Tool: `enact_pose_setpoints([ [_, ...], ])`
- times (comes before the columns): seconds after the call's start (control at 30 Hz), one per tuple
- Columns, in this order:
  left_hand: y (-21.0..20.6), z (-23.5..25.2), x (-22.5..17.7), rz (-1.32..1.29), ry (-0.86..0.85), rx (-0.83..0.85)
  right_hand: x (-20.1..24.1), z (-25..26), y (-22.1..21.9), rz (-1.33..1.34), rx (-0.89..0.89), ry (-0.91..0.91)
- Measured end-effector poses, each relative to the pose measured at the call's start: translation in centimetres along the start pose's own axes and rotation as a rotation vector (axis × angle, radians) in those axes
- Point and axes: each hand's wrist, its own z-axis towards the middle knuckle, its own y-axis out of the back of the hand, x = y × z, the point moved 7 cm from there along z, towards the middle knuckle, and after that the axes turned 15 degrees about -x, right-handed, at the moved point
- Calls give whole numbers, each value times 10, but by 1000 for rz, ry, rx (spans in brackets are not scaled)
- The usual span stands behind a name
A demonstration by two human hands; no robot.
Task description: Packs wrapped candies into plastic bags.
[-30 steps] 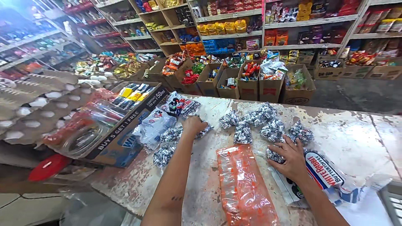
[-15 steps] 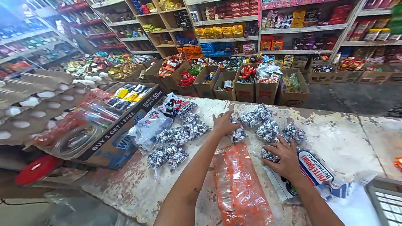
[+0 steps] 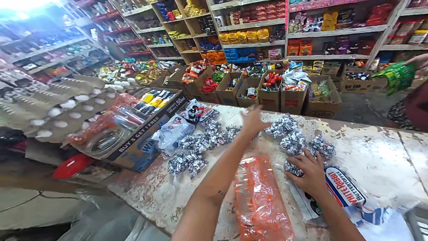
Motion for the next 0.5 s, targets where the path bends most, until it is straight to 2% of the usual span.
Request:
enact_pose_setpoints([
  [0.1,-75,7,-45,3,-86,149,-6,-6,-5,-7,21,15],
  [0.2,-131,20,-43,-45,-5,351,-10,-9,-7,-4,23,37],
  [0.33,-133,27,-40,-137,-92,447,-10,-8,-7,2,2,50],
  [0.5,-124,17,-33,-144,-118,413,-9,-6,-8,-11,2,35],
])
